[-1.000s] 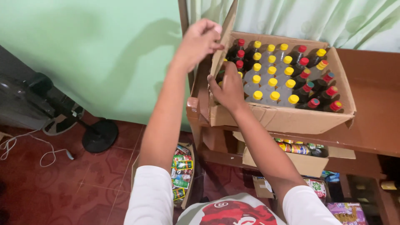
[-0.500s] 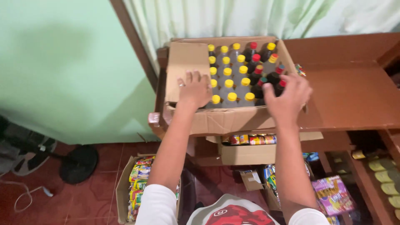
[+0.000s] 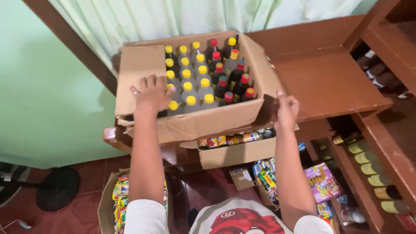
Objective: Organizing bottles of sauce and snack packets on pantry shelves and packing them into a cardboard box.
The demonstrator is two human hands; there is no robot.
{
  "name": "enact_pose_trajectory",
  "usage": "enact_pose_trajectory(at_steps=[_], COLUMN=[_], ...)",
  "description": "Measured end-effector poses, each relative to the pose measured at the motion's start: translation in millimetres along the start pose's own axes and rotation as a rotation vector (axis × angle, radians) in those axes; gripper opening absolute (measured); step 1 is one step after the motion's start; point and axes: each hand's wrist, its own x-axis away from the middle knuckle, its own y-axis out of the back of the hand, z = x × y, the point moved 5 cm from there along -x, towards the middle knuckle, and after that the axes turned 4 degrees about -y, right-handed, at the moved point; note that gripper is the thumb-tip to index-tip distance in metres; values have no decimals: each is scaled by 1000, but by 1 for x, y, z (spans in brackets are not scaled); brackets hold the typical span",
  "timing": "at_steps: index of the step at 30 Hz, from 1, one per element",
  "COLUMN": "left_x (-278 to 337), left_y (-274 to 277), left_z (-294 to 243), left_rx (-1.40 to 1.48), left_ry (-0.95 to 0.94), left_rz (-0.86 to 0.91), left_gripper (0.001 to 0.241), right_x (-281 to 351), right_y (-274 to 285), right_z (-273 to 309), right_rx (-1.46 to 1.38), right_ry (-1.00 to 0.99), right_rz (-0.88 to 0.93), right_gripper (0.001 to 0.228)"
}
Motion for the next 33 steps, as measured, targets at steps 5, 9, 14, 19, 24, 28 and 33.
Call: enact_pose_trajectory(at_steps=[5, 9, 14, 19, 24, 28, 33], left_x=[-3, 8, 30, 37, 37, 58, 93], left_y=[27, 51, 82, 84, 51, 49, 95], left_z=[-55, -157, -224, -222, -173, -118, -46], left_rx=[191, 420, 618, 505, 292, 378, 259], left_ry=[-13, -382, -609, -676, -432, -491, -448], left_rz=[-109, -406, -684, -835, -339, -249, -485], left_gripper=[59, 49, 47, 32, 18, 23, 48], right_x=[-9, 27, 83, 100, 133, 134, 139], right_y=[-38, -97, -143, -153, -173, -177, -174], right_z=[73, 113, 136, 120, 111, 107, 114], right_rx=[-144, 65, 492, 484, 1212, 1243, 1199], right_ry=[364, 568, 751, 905, 1034, 995, 1095], right_rz=[78, 318, 411, 567, 842, 897, 889], right_gripper=[46, 32, 43, 41, 42, 55, 58])
